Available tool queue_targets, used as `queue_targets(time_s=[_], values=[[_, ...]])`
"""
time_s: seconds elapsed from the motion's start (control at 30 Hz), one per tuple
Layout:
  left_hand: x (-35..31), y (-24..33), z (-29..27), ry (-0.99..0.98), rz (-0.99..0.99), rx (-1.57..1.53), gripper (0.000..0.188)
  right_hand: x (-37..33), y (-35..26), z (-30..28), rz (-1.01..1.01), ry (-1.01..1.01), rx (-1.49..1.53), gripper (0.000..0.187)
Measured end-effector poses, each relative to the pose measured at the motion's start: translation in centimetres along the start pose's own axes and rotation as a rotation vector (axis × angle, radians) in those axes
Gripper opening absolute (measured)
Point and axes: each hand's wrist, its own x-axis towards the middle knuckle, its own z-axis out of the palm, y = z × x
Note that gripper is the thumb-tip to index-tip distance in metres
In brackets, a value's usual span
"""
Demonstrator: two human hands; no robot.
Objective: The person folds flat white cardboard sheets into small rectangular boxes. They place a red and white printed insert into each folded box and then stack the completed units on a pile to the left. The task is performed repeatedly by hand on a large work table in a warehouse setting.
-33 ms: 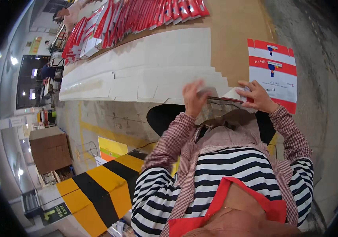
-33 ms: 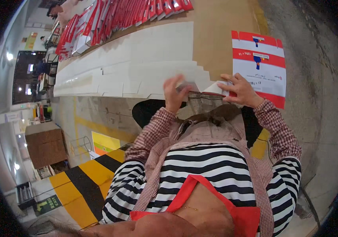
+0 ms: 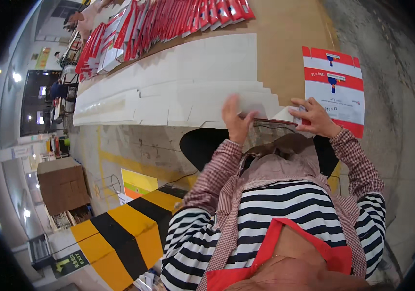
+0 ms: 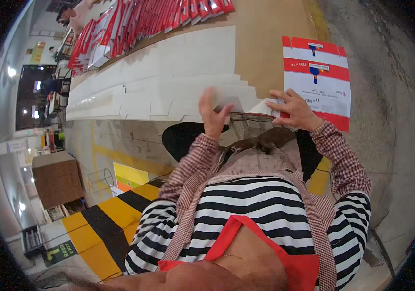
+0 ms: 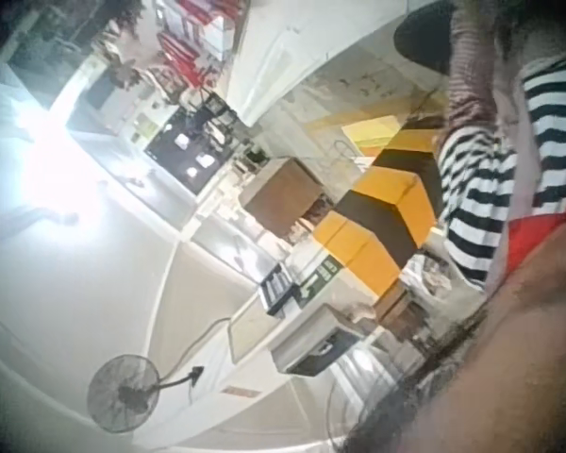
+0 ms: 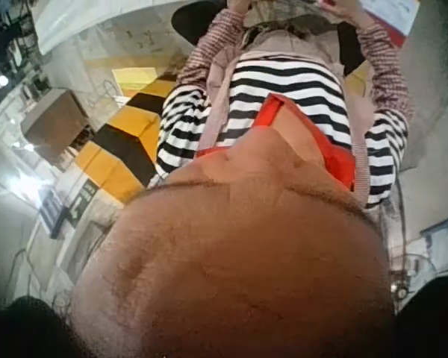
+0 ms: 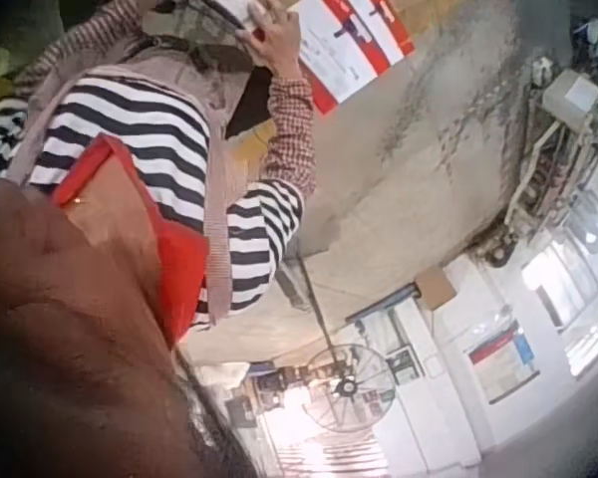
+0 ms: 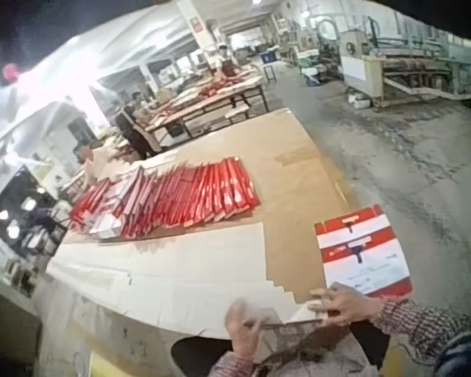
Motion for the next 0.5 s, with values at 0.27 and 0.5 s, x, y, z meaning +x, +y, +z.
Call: queue_targets(time_s=[0.27, 0.5], values=[[0.5, 3.3, 1.5, 0.433, -0.813, -0.877, 0.087, -0.4, 0.7, 0.8, -0.013, 0.069, 0.003, 0.061], [2.7, 6.9, 1.7, 0.238, -0.451, -0.844, 0.030, -0.6, 0.2, 0.1, 0.053, 0.056, 0.071, 0.062]])
